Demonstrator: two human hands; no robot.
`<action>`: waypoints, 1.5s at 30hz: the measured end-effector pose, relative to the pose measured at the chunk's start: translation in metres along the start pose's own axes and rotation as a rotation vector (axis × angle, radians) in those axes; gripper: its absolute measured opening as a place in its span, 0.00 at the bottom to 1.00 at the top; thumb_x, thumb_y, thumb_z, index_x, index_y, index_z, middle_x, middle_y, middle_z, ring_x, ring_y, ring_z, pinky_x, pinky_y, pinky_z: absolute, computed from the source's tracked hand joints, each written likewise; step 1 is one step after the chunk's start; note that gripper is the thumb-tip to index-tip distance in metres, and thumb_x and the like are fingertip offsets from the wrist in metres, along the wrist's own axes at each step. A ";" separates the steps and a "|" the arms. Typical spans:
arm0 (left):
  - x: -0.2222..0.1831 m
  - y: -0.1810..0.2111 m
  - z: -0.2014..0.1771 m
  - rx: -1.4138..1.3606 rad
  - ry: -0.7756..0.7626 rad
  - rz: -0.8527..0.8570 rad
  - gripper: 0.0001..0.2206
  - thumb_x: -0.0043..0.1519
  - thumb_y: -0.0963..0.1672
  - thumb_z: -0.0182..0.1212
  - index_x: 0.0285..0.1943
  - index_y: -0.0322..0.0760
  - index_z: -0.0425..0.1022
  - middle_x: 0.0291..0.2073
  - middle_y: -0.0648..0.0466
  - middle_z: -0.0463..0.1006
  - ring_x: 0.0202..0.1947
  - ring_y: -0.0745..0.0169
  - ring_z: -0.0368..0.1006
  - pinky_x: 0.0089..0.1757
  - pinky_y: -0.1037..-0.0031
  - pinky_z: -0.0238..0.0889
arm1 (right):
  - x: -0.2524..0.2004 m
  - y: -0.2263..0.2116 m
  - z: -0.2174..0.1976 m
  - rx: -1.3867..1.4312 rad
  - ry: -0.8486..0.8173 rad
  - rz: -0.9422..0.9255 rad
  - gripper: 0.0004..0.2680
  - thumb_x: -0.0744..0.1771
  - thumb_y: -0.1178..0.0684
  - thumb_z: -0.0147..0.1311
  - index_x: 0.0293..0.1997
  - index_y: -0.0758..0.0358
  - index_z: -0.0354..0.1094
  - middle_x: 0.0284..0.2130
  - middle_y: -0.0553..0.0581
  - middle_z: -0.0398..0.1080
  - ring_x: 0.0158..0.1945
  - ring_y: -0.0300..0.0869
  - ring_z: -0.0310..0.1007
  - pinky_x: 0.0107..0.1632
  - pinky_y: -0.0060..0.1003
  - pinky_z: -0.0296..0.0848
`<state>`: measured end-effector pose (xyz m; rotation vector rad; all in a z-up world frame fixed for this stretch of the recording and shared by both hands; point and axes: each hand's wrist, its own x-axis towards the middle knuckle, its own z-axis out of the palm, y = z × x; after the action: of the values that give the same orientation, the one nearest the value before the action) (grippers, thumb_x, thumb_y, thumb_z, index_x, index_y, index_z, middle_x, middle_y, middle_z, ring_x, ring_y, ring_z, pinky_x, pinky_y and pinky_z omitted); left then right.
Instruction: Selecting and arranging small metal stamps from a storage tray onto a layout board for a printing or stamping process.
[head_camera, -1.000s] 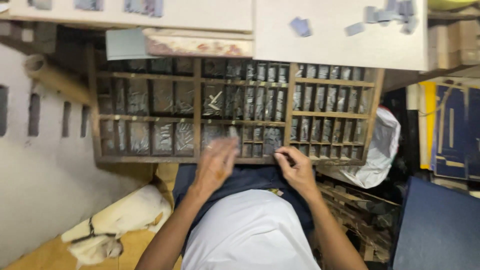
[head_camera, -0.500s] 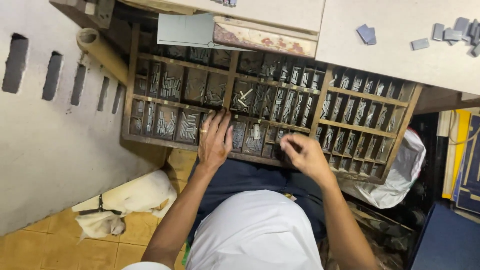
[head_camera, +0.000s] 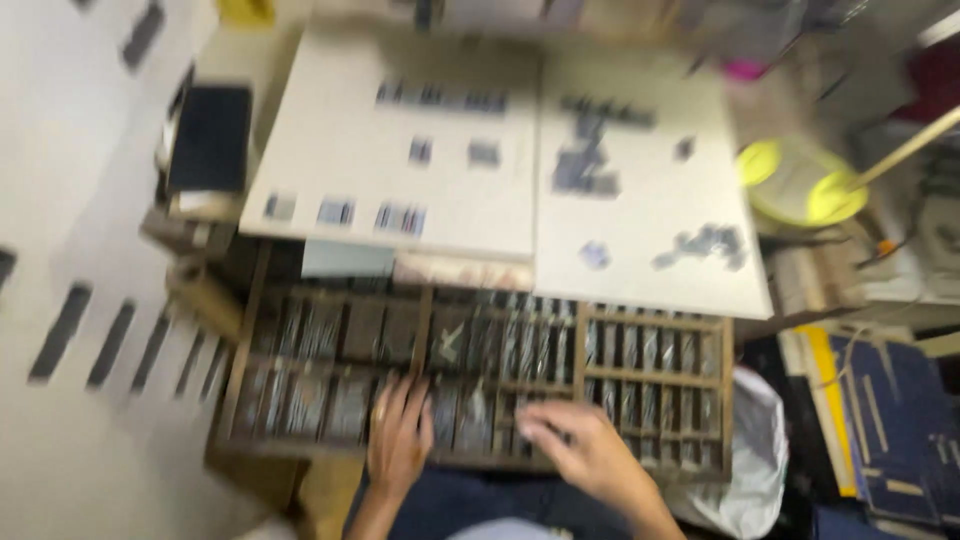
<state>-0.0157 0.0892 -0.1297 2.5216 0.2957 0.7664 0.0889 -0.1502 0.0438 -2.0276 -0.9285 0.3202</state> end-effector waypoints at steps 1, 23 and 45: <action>0.004 0.000 0.000 -0.006 0.016 0.020 0.16 0.66 0.42 0.55 0.63 0.37 0.75 0.64 0.50 0.74 0.66 0.40 0.66 0.61 0.57 0.61 | 0.000 -0.017 -0.023 -0.013 0.019 -0.012 0.10 0.68 0.47 0.56 0.43 0.61 0.79 0.41 0.53 0.84 0.46 0.42 0.85 0.50 0.37 0.78; -0.002 -0.012 0.011 0.058 -0.120 -0.043 0.17 0.65 0.44 0.54 0.63 0.43 0.75 0.61 0.52 0.74 0.64 0.47 0.65 0.63 0.56 0.60 | 0.180 -0.046 -0.225 -0.571 0.334 0.283 0.10 0.68 0.48 0.57 0.47 0.63 0.76 0.28 0.52 0.76 0.29 0.42 0.72 0.39 0.40 0.73; -0.002 -0.011 0.010 0.049 -0.129 -0.050 0.18 0.66 0.46 0.53 0.65 0.43 0.73 0.63 0.53 0.72 0.65 0.49 0.63 0.62 0.59 0.61 | 0.153 -0.087 -0.208 -0.471 0.309 0.448 0.08 0.70 0.53 0.52 0.47 0.58 0.79 0.42 0.52 0.81 0.31 0.40 0.77 0.39 0.39 0.76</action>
<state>-0.0127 0.0940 -0.1435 2.5857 0.3354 0.5812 0.2611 -0.1358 0.2544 -2.6247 -0.3679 0.0150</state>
